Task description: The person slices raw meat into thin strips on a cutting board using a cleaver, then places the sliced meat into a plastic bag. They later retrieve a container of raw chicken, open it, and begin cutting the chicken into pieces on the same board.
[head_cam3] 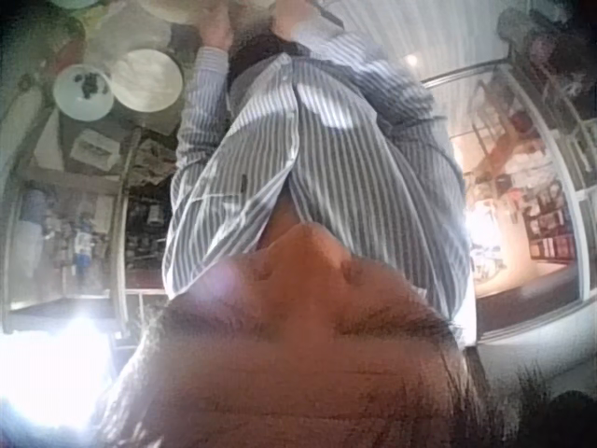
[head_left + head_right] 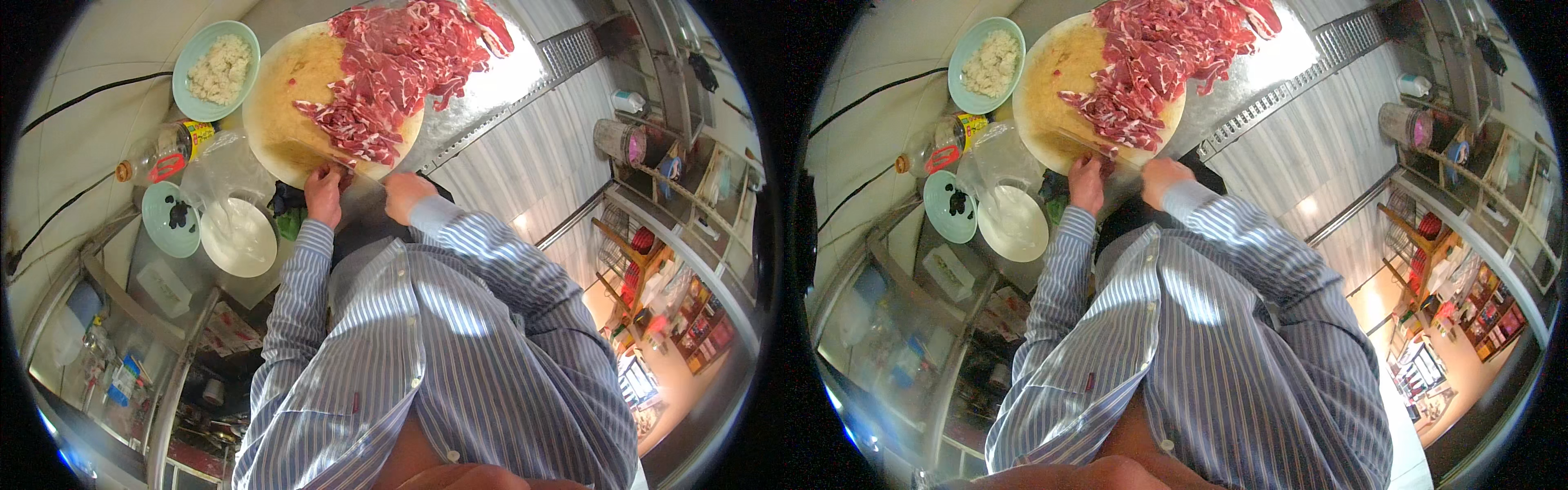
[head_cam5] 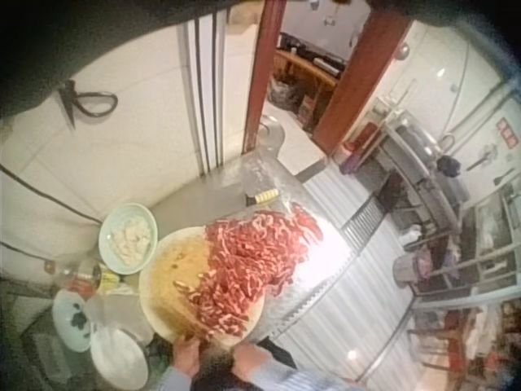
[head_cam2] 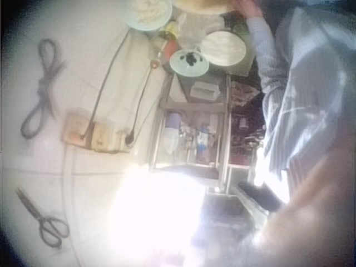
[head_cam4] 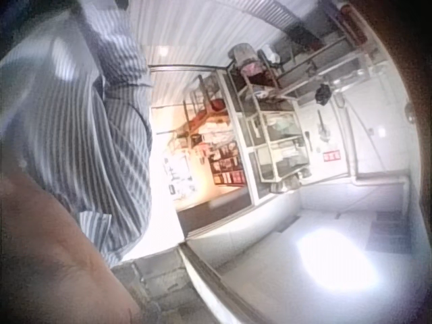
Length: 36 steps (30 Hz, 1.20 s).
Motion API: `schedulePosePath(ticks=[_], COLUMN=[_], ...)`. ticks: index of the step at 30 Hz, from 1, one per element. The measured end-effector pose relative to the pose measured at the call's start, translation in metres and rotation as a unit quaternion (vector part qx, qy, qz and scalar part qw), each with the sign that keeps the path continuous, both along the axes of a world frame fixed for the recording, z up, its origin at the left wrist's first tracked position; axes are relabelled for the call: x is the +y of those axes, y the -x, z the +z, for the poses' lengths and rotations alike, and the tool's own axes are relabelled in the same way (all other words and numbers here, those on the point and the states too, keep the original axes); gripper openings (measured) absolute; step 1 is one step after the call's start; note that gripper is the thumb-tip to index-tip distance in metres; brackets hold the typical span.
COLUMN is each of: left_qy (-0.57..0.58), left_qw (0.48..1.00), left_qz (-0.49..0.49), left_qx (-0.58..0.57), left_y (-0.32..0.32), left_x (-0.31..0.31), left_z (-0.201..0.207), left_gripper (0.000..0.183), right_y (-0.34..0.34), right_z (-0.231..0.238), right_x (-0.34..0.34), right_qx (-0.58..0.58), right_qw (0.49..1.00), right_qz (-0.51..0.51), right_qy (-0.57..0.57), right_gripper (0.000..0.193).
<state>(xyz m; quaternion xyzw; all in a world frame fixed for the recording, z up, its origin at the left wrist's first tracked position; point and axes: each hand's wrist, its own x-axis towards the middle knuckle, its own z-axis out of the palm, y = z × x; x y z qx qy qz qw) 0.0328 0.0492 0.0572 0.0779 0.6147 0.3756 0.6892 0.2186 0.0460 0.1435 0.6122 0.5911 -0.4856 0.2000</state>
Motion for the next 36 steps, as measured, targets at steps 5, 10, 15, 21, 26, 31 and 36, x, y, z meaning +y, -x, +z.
schedulePosePath(ticks=[5,10,15,21,26,31,36], left_qy=[-0.015,-0.025,-0.029,-0.014,-0.010,-0.021,-0.017], left_qw=[1.000,0.999,0.999,0.999,0.999,0.999,0.999], left_qz=[0.012,0.006,-0.035,-0.039,-0.029,-0.046,-0.035], left_qx=[-0.011,0.036,0.012,-0.030,-0.028,-0.013,-0.010], left_y=[0.001,0.001,0.009,0.014,0.009,0.007,0.007], left_x=[-0.004,-0.005,-0.009,-0.009,-0.008,-0.008,-0.008], left_z=[0.000,-0.004,-0.010,-0.013,-0.012,-0.017,-0.015], left_gripper=[0.011,0.009,0.015,0.019,0.019,0.018,0.019], right_y=[-0.014,0.038,0.012,-0.025,-0.029,-0.031,-0.032], right_z=[-0.013,-0.041,-0.030,-0.002,0.009,0.017,0.017], right_x=[-0.010,0.032,0.022,-0.009,-0.026,-0.031,-0.027], right_qx=[0.018,0.015,-0.010,0.035,0.041,0.058,0.058], right_qw=[1.000,0.997,0.999,0.996,0.995,0.994,0.994], right_qz=[-0.017,-0.060,-0.022,-0.038,-0.046,-0.056,-0.051], right_qy=[0.007,-0.036,-0.026,-0.069,-0.079,-0.072,-0.071], right_gripper=[0.034,0.034,0.033,0.027,0.025,0.024,0.024])
